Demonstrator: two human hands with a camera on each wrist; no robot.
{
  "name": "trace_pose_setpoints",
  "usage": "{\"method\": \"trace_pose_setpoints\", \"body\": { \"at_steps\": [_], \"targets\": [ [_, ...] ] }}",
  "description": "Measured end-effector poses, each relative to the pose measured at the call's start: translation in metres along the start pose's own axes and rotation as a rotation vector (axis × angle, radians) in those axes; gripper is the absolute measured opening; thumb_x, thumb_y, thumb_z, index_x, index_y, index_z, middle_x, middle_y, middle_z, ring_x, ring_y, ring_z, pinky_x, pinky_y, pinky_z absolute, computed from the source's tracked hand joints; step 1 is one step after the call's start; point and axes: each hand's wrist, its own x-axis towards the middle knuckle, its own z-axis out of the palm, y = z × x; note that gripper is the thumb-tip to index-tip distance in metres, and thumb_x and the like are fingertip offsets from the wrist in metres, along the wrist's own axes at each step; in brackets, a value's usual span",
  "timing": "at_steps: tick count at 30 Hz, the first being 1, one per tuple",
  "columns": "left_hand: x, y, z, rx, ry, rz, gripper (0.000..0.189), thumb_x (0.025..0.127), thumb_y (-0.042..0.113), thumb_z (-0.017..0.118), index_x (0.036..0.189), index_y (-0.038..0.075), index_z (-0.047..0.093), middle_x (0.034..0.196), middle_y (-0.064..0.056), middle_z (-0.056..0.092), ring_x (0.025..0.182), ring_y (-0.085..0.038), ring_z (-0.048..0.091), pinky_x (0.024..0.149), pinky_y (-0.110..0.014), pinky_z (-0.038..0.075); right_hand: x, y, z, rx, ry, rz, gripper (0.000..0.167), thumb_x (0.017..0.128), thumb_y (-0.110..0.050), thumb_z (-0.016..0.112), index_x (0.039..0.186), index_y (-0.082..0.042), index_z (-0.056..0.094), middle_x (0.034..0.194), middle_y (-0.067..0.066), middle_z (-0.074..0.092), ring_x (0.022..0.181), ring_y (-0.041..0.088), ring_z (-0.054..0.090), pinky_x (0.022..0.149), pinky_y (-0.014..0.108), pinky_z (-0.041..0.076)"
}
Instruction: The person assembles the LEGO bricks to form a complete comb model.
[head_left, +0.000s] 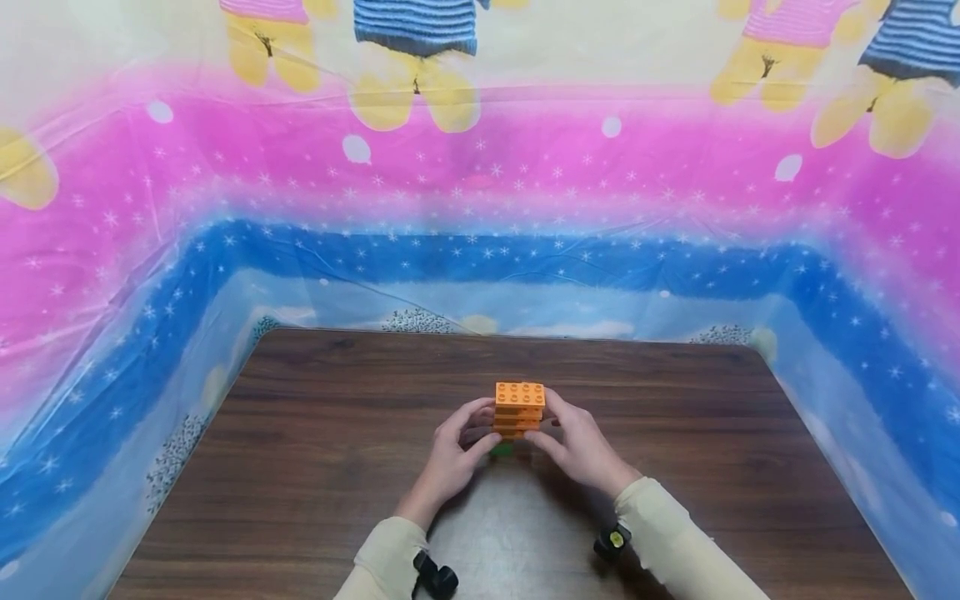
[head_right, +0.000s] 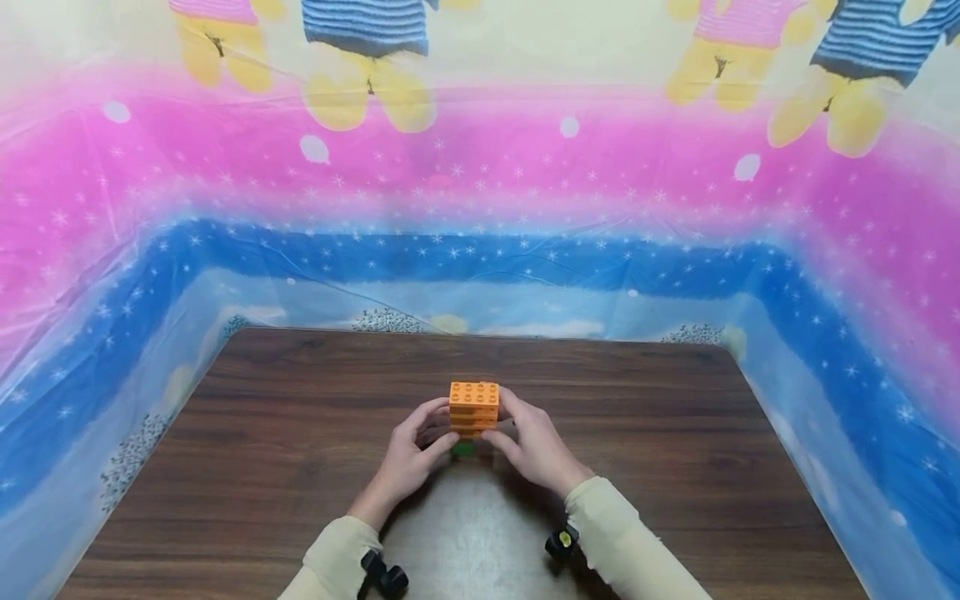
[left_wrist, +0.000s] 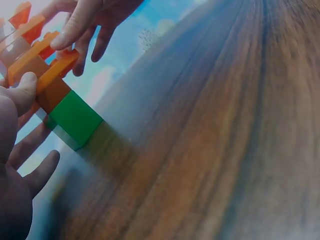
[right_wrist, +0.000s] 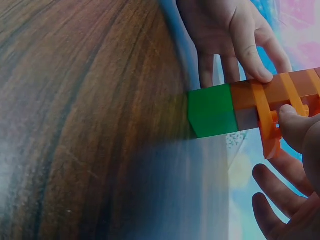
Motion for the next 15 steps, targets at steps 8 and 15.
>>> {"method": "trace_pose_setpoints", "body": {
  "at_steps": [8, 15],
  "targets": [
    [-0.0011, -0.0018, -0.0002, 0.026, 0.002, -0.009, 0.051, 0.098, 0.007, 0.074, 0.144, 0.021, 0.06, 0.129, -0.007, 0.069, 0.119, -0.027, 0.068, 0.099, -0.046, 0.057, -0.0013, 0.0002, 0.0052, 0.014, 0.001, 0.019, 0.074, 0.099, -0.011, 0.075, 0.161, -0.021, 0.036, 0.129, -0.001, 0.069, 0.112, 0.014, 0.069, 0.095, 0.043, 0.058],
    [-0.0005, -0.0018, 0.0009, 0.032, 0.02, 0.006, 0.05, 0.098, 0.008, 0.074, 0.145, 0.02, 0.06, 0.127, -0.009, 0.069, 0.116, -0.029, 0.069, 0.097, -0.046, 0.058, -0.001, 0.002, 0.0043, 0.006, -0.007, 0.009, 0.088, 0.097, -0.012, 0.076, 0.166, -0.028, 0.024, 0.126, -0.001, 0.069, 0.108, 0.013, 0.069, 0.095, 0.042, 0.058]
  ]
}}
